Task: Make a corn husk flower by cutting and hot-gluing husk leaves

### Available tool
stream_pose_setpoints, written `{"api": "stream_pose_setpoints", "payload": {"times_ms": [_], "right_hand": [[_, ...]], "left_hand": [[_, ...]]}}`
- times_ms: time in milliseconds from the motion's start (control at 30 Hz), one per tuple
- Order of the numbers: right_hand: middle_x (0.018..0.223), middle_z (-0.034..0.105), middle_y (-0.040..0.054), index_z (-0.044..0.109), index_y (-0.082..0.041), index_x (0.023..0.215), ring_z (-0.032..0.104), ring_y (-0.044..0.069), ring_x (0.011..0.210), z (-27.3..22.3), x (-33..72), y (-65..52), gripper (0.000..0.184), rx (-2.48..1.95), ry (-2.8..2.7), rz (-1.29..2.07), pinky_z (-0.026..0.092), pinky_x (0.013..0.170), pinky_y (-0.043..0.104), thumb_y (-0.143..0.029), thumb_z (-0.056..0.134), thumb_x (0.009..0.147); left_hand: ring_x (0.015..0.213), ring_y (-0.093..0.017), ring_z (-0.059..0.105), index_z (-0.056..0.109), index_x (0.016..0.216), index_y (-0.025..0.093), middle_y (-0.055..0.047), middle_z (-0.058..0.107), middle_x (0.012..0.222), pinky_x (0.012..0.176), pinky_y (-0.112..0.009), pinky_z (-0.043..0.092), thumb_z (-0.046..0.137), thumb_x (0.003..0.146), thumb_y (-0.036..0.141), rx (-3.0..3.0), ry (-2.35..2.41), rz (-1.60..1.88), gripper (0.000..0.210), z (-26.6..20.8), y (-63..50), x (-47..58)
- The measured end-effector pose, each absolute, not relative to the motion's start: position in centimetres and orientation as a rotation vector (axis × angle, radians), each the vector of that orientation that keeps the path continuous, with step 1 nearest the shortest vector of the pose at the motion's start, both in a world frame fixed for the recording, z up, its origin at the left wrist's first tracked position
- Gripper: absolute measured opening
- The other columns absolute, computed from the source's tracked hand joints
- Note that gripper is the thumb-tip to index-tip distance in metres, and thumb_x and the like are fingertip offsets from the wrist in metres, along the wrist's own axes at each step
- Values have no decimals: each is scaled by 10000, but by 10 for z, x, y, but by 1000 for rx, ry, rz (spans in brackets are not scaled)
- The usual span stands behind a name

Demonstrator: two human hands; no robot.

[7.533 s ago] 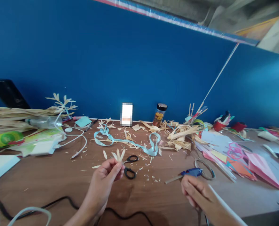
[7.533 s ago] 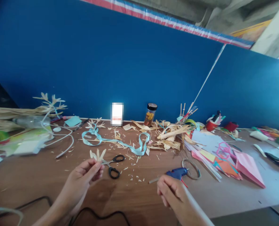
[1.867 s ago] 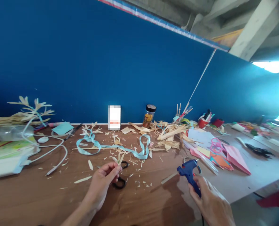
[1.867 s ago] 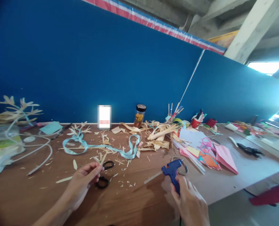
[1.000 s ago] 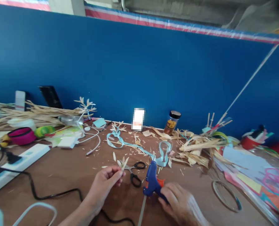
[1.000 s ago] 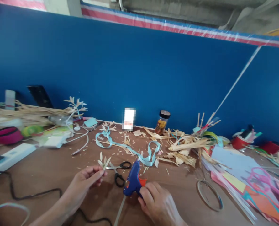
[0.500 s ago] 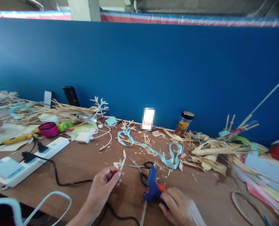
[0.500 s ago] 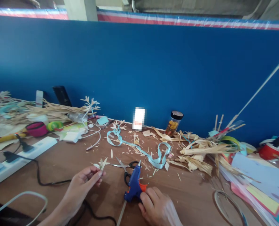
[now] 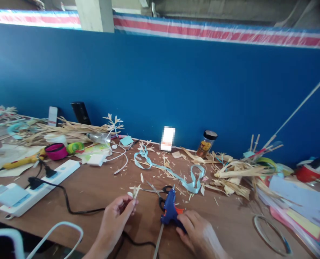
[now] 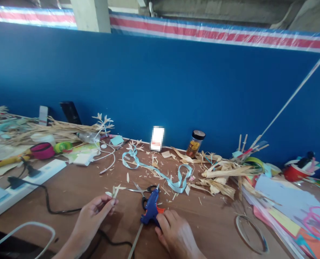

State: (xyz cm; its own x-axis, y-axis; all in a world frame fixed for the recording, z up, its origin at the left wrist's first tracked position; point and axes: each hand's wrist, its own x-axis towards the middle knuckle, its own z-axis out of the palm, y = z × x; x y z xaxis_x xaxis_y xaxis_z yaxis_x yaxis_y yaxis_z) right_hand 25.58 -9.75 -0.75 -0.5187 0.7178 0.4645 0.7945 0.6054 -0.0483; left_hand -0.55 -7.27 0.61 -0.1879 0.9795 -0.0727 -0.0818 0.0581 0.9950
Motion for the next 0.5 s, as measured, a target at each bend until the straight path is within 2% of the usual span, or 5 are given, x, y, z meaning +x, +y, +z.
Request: {"api": "stream_pose_setpoints", "payload": {"times_ms": [133, 300, 500], "right_hand": [[773, 621, 57, 554, -204, 921, 597, 183, 699, -14, 256, -94, 179, -1186, -2374, -223, 495, 609, 258, -249, 397, 847], [716, 623, 45, 560, -211, 868, 595, 174, 604, -23, 258, -86, 224, -1145, -2321, -262, 475, 507, 232, -358, 391, 853], [673, 649, 35, 580, -217, 893, 619, 174, 550, -37, 262, -77, 509, -1120, -2323, -264, 447, 408, 230, -546, 192, 877]], "left_hand": [[545, -128, 563, 645, 698, 170, 3, 645, 628, 563, -225, 484, 737, 583, 347, 953, 1362, 1378, 230, 20, -66, -6], [561, -122, 559, 645, 719, 159, -16, 664, 676, 567, -225, 478, 727, 604, 344, 900, 1374, 1376, 233, 28, -46, 11], [546, -104, 542, 641, 723, 151, -26, 672, 682, 545, -213, 440, 709, 638, 315, 769, 1291, 1249, 197, 23, -29, 42]]}}
